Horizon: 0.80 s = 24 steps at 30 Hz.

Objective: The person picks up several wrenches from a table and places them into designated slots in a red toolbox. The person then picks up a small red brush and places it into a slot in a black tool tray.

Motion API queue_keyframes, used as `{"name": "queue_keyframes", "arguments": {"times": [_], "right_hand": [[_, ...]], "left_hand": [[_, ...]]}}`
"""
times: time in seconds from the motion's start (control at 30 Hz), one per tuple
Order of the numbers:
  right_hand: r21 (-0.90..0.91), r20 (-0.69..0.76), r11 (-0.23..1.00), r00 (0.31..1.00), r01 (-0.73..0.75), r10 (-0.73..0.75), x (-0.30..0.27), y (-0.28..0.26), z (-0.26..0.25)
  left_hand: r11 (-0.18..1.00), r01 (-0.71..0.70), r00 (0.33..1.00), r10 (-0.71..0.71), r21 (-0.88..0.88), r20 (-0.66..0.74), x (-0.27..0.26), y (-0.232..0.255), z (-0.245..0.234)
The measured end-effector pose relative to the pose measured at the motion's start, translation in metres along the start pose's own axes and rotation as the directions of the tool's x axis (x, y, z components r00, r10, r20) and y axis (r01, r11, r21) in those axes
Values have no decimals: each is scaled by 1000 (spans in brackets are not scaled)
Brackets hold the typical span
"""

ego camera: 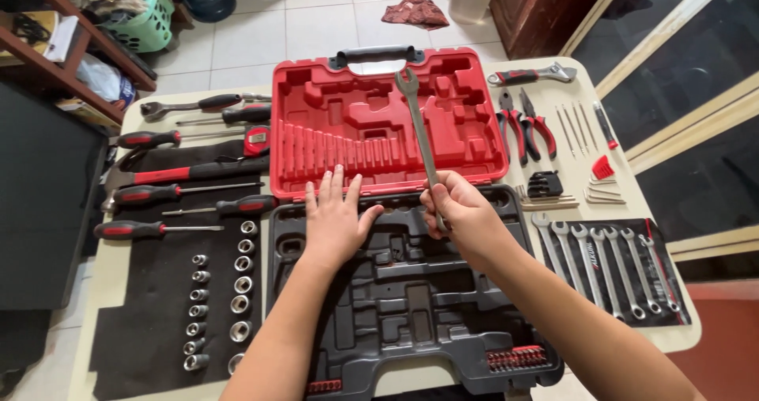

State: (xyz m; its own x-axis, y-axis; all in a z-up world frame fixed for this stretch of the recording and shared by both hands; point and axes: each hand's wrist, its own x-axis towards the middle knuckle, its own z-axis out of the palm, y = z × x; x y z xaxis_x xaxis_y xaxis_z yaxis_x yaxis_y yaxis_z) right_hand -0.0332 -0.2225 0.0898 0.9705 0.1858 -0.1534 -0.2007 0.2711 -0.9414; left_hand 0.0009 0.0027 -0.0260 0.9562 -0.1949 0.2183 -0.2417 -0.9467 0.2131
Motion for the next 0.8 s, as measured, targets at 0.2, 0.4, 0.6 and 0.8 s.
{"name": "queue_keyframes", "arguments": {"times": [0.2,0.4,0.6,0.8], "right_hand": [[39,74,999,997,-26,23,11,8,13],[49,126,996,990,-73,67,5,-2,38],[33,172,997,983,-69,62,15,6,50],[111,172,989,982,-94,74,36,31,61]], "left_hand": [[1000,6,1000,-6,0,8,0,-2,5],[1000,8,1000,-8,8,21,0,-1,3],[1000,19,998,-19,-1,62,0,-2,3],[999,-7,999,5,44,38,0,-2,8]]}}
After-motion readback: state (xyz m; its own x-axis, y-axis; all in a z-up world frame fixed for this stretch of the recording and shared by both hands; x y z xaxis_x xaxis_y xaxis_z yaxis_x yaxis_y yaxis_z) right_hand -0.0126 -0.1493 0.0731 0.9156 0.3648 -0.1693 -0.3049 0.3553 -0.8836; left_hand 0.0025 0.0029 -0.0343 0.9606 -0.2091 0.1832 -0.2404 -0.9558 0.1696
